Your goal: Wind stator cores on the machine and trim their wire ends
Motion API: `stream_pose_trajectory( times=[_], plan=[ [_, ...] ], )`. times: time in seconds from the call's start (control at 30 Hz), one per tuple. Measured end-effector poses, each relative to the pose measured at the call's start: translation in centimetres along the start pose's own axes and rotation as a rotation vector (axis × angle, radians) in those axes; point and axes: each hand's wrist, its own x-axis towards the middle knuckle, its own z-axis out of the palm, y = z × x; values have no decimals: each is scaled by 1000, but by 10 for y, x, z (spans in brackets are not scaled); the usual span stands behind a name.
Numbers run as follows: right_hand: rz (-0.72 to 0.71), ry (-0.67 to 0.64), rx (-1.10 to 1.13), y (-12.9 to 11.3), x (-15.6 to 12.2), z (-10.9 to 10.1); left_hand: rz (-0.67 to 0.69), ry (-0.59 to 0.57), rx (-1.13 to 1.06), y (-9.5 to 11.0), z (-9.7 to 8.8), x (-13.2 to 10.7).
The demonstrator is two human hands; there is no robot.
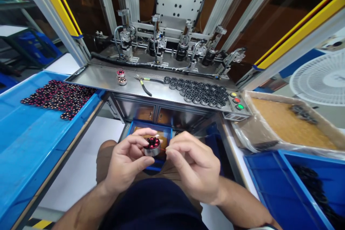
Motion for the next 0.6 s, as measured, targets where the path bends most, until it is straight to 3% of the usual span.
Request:
stream_pose_trajectory(
  times=[0.13, 0.23, 0.5, 0.6],
  plan=[
    [426, -82, 316, -2, -9, 16, 3, -12, -33, 1, -6, 3],
    [624, -118, 533, 3, -14, 25, 3, -30, -53, 0, -9, 4],
    [753, -114, 928, 21, -23, 28, 57, -72, -45, 2, -12, 5],
    [773, -184, 1059, 22, -23, 31, 95, -139, 6, 4, -11, 6]
  ],
)
